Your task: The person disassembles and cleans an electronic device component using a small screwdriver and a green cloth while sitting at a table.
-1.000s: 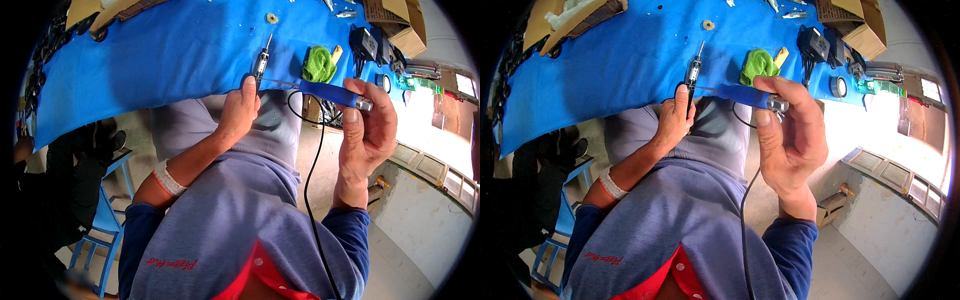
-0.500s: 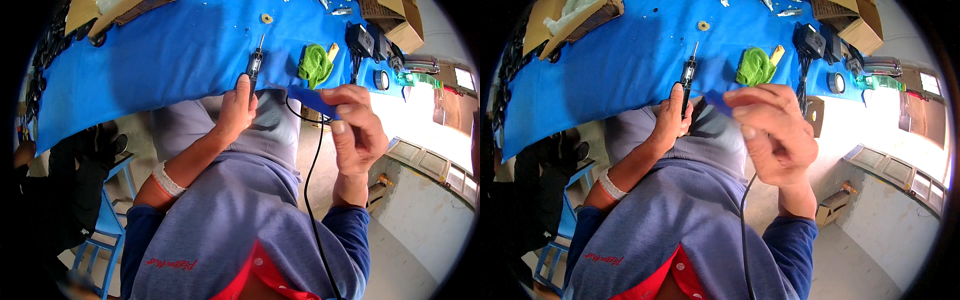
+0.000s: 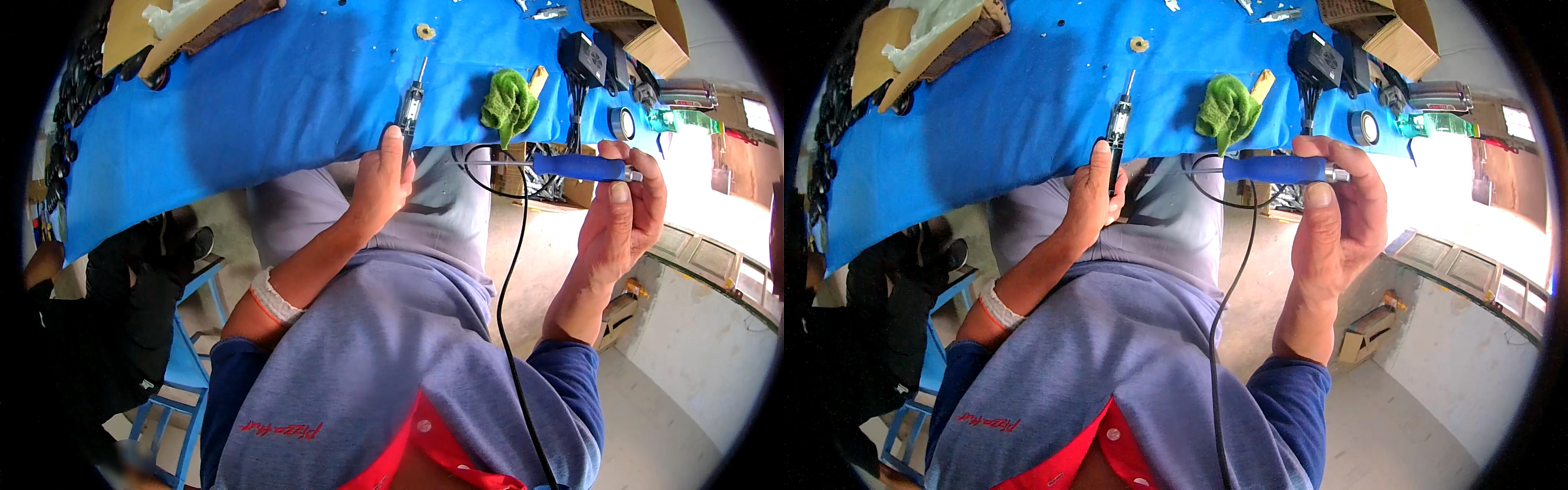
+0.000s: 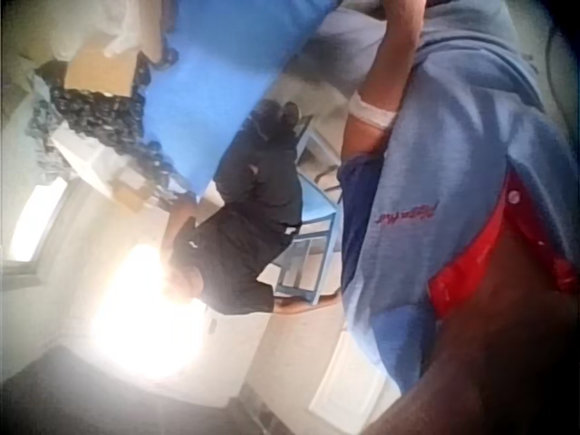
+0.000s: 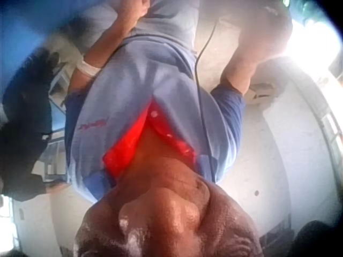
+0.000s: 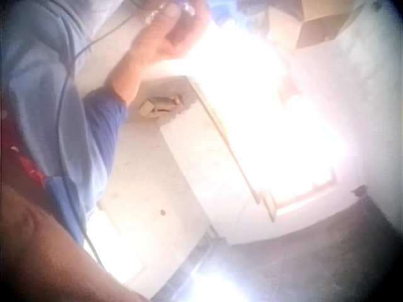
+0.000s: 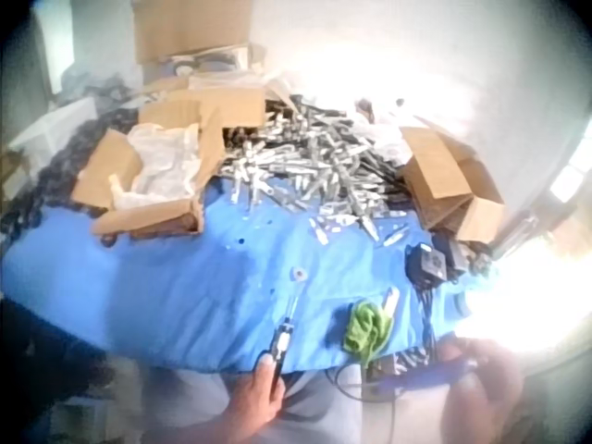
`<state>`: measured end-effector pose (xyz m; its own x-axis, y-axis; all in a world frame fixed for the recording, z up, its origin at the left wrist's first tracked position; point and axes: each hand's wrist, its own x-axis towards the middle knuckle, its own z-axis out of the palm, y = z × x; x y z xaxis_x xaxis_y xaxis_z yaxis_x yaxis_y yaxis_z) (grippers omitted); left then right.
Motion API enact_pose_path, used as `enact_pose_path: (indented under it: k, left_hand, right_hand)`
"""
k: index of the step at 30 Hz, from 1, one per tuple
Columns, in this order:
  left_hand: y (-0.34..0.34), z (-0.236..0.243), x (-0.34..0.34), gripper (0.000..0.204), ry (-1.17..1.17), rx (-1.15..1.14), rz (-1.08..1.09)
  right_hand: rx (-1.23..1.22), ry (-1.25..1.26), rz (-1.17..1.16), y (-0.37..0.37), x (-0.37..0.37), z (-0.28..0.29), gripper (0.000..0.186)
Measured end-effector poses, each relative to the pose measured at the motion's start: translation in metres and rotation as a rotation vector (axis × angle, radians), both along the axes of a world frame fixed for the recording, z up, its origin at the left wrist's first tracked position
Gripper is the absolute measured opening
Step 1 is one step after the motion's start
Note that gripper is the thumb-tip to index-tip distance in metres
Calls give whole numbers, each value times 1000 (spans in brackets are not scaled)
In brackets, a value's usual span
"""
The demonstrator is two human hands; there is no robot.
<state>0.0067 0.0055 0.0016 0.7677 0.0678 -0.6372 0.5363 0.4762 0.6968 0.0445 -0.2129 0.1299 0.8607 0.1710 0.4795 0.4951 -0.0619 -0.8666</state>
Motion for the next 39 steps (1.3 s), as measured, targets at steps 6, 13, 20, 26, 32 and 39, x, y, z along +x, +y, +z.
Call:
enact_pose_path:
  k: [6,13,20,26,32,39]
  left_hand:
    - [1,-9,0,65,-41,126,-74]
    - [-1,-18,-1,68,-134,240,-79]
    - [-6,-19,1,63,-218,193,5]
    - [-5,-17,2,63,-161,153,9]
    - [-2,-29,0,63,-252,134,-54]
    - [-1,-35,-2,64,-283,156,-68]
  right_hand:
    - [2,62,-46,-6,-4,-7,34]
    - [97,151,-59,-7,-12,-14,32]
    - [162,203,-70,-15,-24,-20,33]
    - [179,208,-69,-23,-32,-21,35]
    - [215,218,-96,-27,-41,-21,33]
    - [201,247,-79,-32,-48,-26,32]
